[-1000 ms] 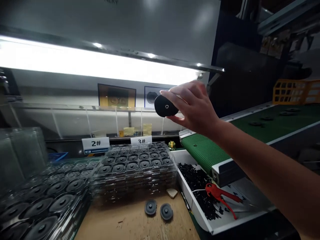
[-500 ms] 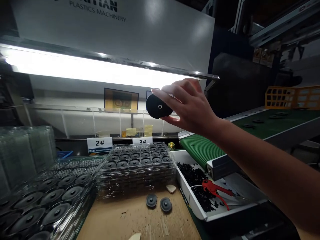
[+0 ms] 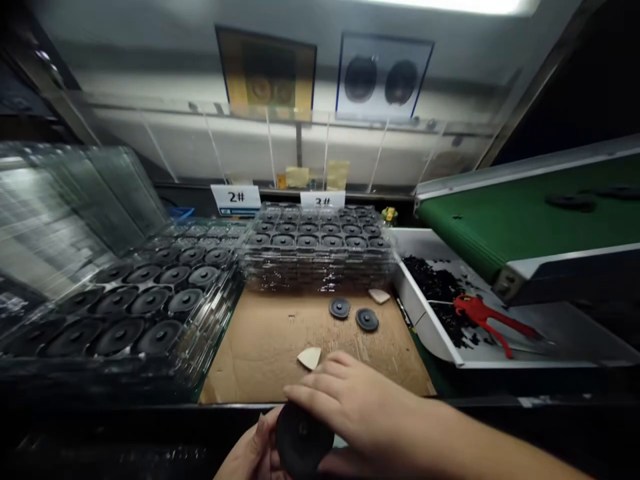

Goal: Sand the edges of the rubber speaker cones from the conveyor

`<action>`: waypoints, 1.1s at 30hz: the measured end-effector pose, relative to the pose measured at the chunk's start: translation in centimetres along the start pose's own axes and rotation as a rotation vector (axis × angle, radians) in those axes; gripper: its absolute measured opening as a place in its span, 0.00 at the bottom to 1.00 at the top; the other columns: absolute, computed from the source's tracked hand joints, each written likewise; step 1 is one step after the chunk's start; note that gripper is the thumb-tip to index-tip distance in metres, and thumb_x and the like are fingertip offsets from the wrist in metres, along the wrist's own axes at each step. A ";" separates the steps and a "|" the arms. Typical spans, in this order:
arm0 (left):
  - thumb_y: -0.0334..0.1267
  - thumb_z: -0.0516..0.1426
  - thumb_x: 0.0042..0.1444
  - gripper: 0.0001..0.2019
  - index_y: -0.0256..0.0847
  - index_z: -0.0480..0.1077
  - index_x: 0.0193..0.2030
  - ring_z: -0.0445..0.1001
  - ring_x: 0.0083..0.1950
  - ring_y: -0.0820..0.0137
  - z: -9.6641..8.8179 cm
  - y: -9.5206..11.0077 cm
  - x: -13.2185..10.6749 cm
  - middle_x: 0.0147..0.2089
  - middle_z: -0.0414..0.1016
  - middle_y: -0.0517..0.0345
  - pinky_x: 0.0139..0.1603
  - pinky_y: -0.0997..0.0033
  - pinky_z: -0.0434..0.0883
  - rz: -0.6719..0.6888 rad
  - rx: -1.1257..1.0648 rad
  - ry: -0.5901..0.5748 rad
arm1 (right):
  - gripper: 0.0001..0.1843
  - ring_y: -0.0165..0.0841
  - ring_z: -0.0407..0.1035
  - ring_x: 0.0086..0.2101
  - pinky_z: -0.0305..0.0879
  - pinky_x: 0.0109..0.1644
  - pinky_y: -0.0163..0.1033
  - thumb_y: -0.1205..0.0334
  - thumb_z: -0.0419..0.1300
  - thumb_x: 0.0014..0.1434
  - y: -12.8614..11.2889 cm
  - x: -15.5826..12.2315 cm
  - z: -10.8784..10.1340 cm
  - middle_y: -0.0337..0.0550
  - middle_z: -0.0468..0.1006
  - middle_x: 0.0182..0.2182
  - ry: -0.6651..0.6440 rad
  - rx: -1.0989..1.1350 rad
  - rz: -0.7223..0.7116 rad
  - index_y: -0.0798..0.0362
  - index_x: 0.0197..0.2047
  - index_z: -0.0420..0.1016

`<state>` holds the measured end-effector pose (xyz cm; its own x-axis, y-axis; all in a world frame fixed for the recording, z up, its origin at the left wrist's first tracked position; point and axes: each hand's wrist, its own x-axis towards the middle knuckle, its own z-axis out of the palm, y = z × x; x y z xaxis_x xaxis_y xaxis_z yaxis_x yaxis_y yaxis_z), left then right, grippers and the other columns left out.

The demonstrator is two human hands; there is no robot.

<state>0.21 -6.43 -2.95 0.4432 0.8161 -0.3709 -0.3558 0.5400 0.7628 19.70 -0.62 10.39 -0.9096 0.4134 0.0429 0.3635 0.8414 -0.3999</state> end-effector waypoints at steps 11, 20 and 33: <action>0.58 0.56 0.50 0.28 0.35 0.74 0.46 0.79 0.35 0.63 -2.4 0.6 2.0 0.35 0.80 0.48 0.37 0.66 0.73 -0.388 -0.336 -0.143 | 0.27 0.39 0.64 0.56 0.61 0.59 0.46 0.59 0.54 0.63 2.6 0.5 8.1 0.52 0.70 0.56 0.136 0.605 0.296 0.50 0.64 0.57; 0.49 0.62 0.48 0.21 0.51 0.73 0.50 0.75 0.53 0.59 -3.3 3.4 4.7 0.54 0.76 0.54 0.52 0.67 0.70 -0.056 -0.739 0.249 | 0.16 0.41 0.73 0.40 0.73 0.39 0.47 0.61 0.51 0.62 10.7 2.4 14.6 0.51 0.71 0.43 0.447 0.288 0.816 0.50 0.52 0.70; 0.43 0.69 0.37 0.30 0.44 0.71 0.50 0.73 0.52 0.60 -2.0 5.1 7.1 0.51 0.75 0.53 0.52 0.65 0.71 0.090 -0.508 0.457 | 0.15 0.38 0.70 0.37 0.67 0.39 0.45 0.63 0.52 0.63 9.1 6.8 8.2 0.45 0.78 0.40 0.644 0.413 0.611 0.46 0.52 0.69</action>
<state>-0.13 2.50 -2.78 0.0426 0.8070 -0.5890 -0.7662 0.4048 0.4991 15.15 7.02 -0.45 -0.2596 0.9515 0.1649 0.5246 0.2824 -0.8031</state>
